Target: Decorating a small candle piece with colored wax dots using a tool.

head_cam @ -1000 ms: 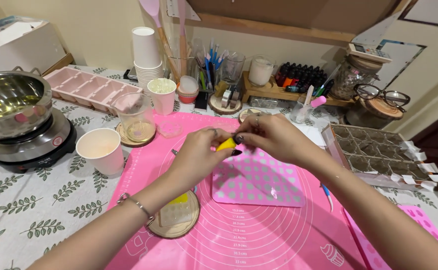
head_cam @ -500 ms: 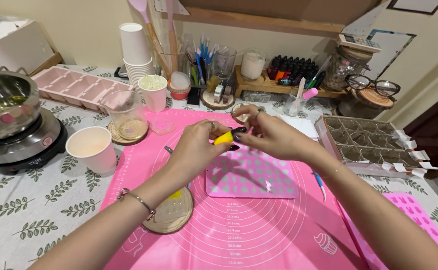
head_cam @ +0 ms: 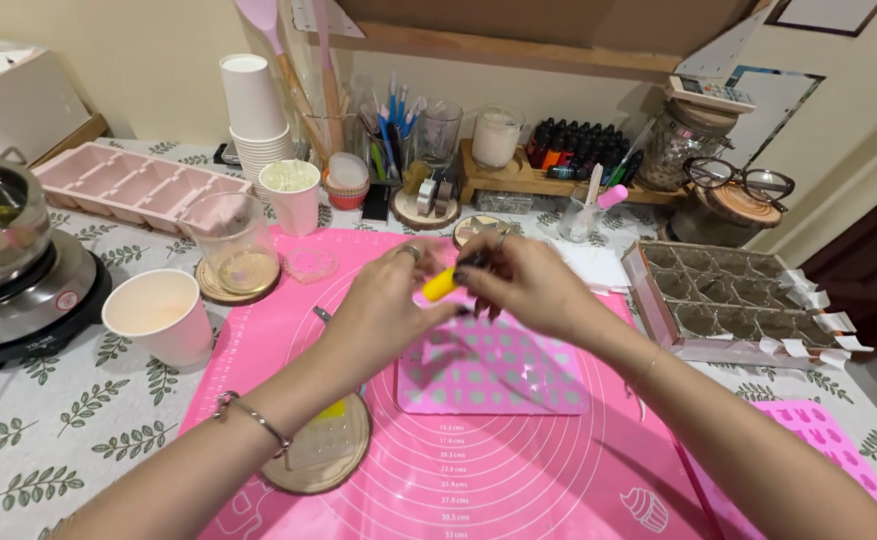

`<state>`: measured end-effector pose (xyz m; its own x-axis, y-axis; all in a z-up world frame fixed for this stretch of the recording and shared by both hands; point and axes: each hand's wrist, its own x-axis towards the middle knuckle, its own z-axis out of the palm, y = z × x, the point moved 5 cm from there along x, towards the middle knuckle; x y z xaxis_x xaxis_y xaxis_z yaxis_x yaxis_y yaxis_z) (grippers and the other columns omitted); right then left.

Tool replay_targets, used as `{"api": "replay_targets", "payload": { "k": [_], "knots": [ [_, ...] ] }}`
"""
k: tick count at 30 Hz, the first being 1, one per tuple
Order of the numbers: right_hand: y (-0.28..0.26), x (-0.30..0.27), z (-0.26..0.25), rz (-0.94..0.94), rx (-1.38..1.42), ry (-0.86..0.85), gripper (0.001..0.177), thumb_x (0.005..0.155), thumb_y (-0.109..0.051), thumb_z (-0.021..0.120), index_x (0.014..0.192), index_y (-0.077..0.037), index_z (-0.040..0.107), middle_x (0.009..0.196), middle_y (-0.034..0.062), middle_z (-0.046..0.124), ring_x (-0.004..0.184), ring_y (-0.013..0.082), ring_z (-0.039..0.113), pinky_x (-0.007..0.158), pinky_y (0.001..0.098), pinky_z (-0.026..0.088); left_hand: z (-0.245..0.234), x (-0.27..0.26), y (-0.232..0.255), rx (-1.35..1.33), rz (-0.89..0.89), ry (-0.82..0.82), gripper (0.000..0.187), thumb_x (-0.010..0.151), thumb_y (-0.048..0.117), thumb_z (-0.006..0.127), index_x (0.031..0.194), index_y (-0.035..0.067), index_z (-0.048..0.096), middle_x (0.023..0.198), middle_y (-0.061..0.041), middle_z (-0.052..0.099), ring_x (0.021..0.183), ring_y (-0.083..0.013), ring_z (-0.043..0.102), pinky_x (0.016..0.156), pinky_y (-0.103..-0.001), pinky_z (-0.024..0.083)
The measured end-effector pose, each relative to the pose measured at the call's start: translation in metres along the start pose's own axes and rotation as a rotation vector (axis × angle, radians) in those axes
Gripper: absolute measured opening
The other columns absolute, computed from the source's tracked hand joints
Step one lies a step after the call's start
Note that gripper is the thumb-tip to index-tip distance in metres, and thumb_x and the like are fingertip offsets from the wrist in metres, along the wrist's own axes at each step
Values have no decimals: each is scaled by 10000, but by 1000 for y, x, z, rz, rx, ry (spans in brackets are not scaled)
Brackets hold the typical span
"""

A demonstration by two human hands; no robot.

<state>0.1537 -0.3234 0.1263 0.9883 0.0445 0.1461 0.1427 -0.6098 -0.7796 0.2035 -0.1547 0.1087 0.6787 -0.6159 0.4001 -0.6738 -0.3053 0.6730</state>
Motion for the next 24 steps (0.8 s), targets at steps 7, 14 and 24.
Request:
{"api": "replay_targets", "payload": {
  "k": [7,14,24],
  "knots": [
    [82,78,-158,50,-466,465,252,934,-162,683,1150,-33,695,883,139,753,760,215,732,695,371,582,-48,-8,14,-3,124,55,1005,731,304,869,1524,-40,357,1413,-258,556,1305,-355,547,1067,-426,431],
    [152,144,-189,-103,-720,448,277,822,-87,726,1089,-14,736,976,252,730,933,390,719,855,446,564,-63,-8,-29,158,-91,64,783,710,333,846,1394,72,569,1283,-196,657,1192,-300,644,983,-424,509],
    [178,204,-167,18,-853,190,277,757,-170,770,1015,-70,781,1011,221,733,955,402,686,880,452,545,-58,-7,-32,168,-113,35,722,744,317,822,1386,81,589,1260,-195,661,1165,-305,655,968,-426,508]
  ]
}}
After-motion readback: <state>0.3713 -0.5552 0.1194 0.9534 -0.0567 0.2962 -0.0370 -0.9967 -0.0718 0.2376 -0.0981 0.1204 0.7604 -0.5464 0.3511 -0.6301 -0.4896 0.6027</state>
